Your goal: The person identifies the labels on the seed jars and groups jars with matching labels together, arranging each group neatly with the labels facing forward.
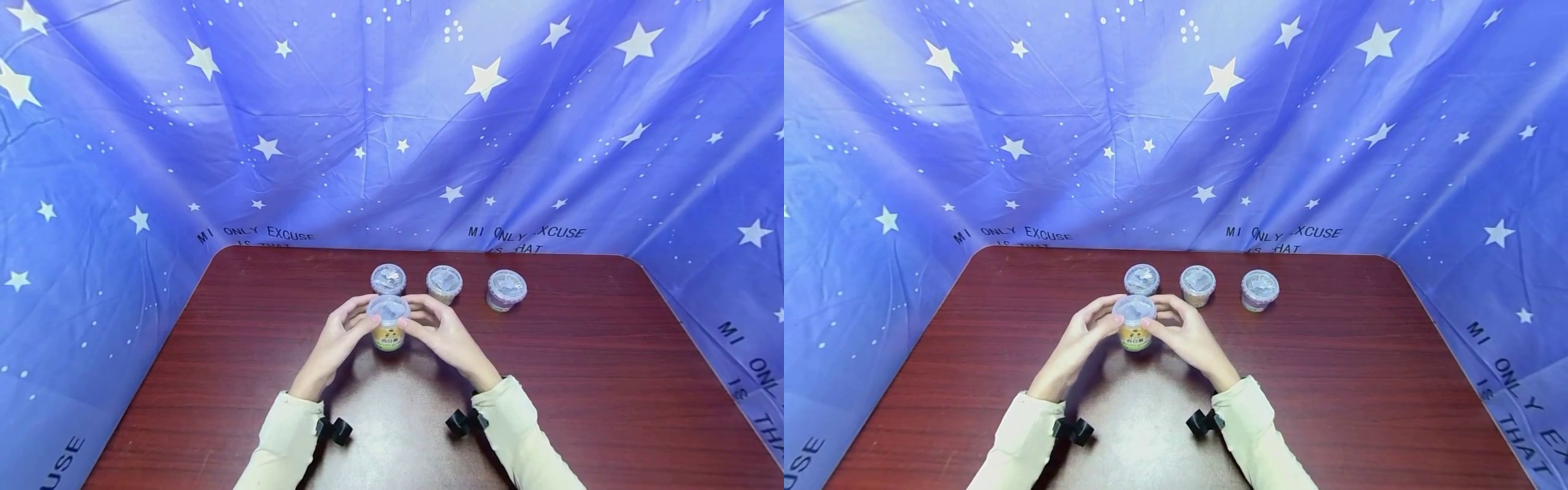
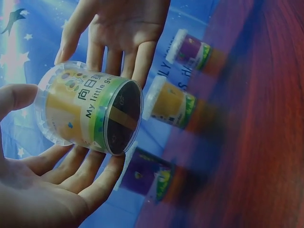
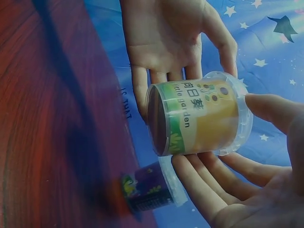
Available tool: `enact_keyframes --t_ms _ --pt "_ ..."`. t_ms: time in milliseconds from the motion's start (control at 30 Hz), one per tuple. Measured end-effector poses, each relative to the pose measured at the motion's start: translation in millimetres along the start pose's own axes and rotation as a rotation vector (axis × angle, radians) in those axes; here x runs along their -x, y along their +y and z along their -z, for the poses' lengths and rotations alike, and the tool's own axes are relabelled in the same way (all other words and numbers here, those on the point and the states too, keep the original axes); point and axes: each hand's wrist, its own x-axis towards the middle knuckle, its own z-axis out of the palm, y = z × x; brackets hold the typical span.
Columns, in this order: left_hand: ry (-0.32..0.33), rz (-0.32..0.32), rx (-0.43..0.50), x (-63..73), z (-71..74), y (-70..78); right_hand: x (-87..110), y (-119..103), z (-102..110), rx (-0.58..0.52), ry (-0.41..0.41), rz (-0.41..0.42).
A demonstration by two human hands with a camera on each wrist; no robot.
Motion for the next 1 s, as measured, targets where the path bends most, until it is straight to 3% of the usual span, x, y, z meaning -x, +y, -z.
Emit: enact_keyframes --t_ms 500,1000 --pt "-0.058 0.042 0.011 -4.0 11.2 -22.5 -4.2 14 -3 0.036 -0.048 -0.057" --pt "-0.093 0.041 -0.006 -12.8 16.2 -36.6 -9.1 30 -3 0.045 -0.034 -0.039"
